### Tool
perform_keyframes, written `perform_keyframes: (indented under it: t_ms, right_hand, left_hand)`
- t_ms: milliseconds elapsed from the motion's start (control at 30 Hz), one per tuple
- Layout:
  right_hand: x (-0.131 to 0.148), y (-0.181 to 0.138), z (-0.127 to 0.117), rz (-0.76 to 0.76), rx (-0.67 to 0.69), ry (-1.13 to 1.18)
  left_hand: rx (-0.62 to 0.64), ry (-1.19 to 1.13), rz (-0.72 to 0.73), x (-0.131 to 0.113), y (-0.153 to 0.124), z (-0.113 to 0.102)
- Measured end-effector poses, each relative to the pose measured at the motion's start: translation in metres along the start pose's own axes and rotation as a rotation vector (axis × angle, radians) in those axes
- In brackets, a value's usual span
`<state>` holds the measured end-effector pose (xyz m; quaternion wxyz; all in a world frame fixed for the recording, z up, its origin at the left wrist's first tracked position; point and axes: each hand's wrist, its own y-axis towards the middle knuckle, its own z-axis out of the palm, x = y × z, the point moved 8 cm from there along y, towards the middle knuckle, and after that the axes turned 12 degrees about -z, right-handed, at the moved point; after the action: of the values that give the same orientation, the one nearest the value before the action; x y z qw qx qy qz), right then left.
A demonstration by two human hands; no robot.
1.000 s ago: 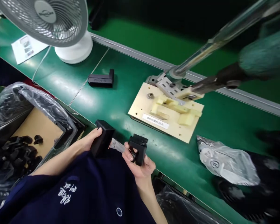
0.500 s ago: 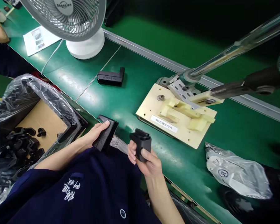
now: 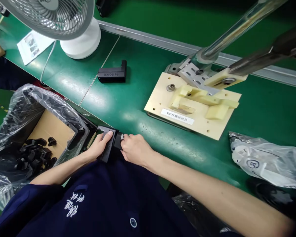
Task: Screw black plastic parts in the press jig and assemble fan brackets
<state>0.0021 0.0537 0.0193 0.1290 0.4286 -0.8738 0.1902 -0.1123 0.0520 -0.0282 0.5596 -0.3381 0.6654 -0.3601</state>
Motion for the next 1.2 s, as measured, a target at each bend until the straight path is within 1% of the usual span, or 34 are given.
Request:
perform_keyframes:
  t_ms: [67,133,200,267,367,433,467,500,567,633,667,733,800,900,933,1000,1067,1133,1200]
  right_hand:
    - [0.004,0.005,-0.002,-0.054,0.029,-0.097]
    - [0.008,0.007,0.0,-0.114,0.065,-0.177]
    - [0.011,0.008,0.002,-0.157,0.09,-0.2]
    - [0.014,0.008,0.005,-0.192,0.113,-0.179]
    - [0.018,0.007,0.005,-0.236,0.155,-0.164]
    - [0.018,0.005,0.0,-0.241,0.157,-0.154]
    - [0.018,0.004,-0.002,-0.232,0.152,-0.131]
    - [0.017,0.003,-0.004,-0.211,0.14,-0.092]
    - [0.012,0.0,-0.007,-0.139,0.094,0.011]
    - [0.009,-0.004,-0.006,-0.078,0.029,0.08]
    - [0.008,-0.006,-0.005,-0.065,-0.009,0.085]
    - [0.008,-0.01,-0.003,-0.062,-0.11,0.056]
    - [0.007,-0.016,-0.008,-0.063,-0.277,0.014]
    - [0.003,-0.029,-0.023,-0.05,-0.55,0.007]
    - [0.0,-0.032,-0.027,-0.025,-0.609,0.03]
    - [-0.012,-0.035,-0.032,0.055,-0.676,0.128]
    - [-0.024,-0.036,-0.033,0.149,-0.75,0.31]
    - [-0.036,-0.039,-0.026,0.239,-0.878,0.572]
    - [-0.04,-0.038,-0.008,0.275,-0.992,0.903]
  left_hand:
    - [0.021,-0.02,-0.102,0.009,0.003,0.0]
    - [0.072,-0.046,-0.262,0.025,0.004,0.005]
    - [0.111,-0.087,-0.382,0.037,0.004,0.01]
    - [0.152,-0.128,-0.446,0.044,0.002,0.017]
    - [0.237,-0.154,-0.507,0.047,-0.003,0.027]
    - [0.247,-0.133,-0.519,0.045,-0.006,0.029]
    - [0.215,-0.11,-0.497,0.042,-0.007,0.027]
    - [0.16,-0.076,-0.432,0.037,-0.006,0.023]
    - [0.027,-0.011,-0.209,0.018,-0.005,0.012]
    - [-0.075,0.023,0.038,-0.001,-0.008,0.004]
    - [-0.103,0.028,0.126,-0.008,-0.01,0.001]
    - [-0.134,0.025,0.22,-0.015,-0.012,-0.003]
    - [-0.149,0.026,0.272,-0.019,-0.014,-0.006]
    - [-0.13,0.043,0.299,-0.023,-0.017,-0.005]
    - [-0.112,0.052,0.297,-0.023,-0.018,-0.003]
    - [-0.071,0.037,0.251,-0.019,-0.018,0.001]
    - [-0.035,-0.053,0.152,-0.012,-0.015,0.002]
    - [-0.024,-0.214,0.067,-0.009,-0.013,0.0]
    - [-0.01,-0.372,0.069,-0.016,-0.013,-0.001]
